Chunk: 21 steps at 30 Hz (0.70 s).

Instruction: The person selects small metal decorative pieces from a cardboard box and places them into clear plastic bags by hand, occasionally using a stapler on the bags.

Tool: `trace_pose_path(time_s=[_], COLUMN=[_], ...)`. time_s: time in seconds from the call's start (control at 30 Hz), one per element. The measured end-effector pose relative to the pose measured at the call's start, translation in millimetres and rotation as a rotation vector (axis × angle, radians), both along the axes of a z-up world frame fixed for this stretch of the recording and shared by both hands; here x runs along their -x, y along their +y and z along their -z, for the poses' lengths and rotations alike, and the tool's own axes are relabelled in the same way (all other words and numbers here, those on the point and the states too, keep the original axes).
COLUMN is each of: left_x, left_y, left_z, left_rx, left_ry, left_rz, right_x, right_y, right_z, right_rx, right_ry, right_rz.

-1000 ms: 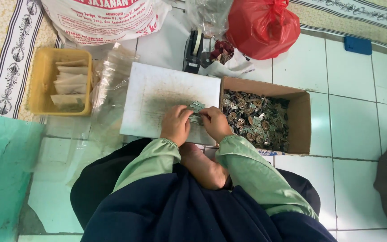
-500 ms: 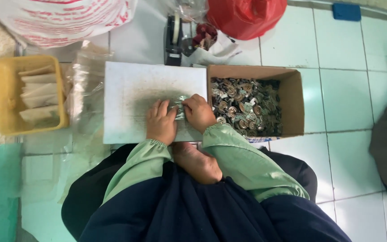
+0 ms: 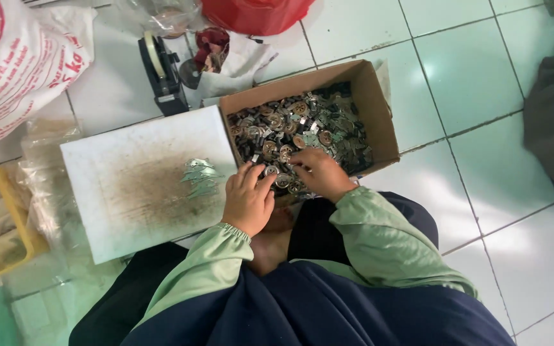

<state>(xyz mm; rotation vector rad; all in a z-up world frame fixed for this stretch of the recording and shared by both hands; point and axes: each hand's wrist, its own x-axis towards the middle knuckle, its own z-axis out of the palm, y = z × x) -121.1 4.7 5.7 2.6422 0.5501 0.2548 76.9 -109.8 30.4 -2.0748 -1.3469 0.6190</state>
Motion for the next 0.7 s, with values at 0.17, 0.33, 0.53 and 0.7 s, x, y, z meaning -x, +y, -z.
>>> trace_pose_path(time_s=[0.17,0.33,0.53,0.7], left_x=[-55,-101,-134,-137], left_y=[-3,-4,-2,6], left_z=[-1,16,29,47], left_rx=[0.117,0.124,0.114,0.158], left_ry=[0.21,0.345,0.511,0.641], left_rz=[0.167,0.251,0.288,0.263], right_x=[-106,-153,-178,-179], right_y=[-61,-56,-33,-15], right_z=[56,96,168,189], right_rx=[0.178,0.416,0.586,0.651], right_ry=[-0.11,-0.127,-0.466,-0.581], right_rz=[0.205,0.279,0.138,0.148])
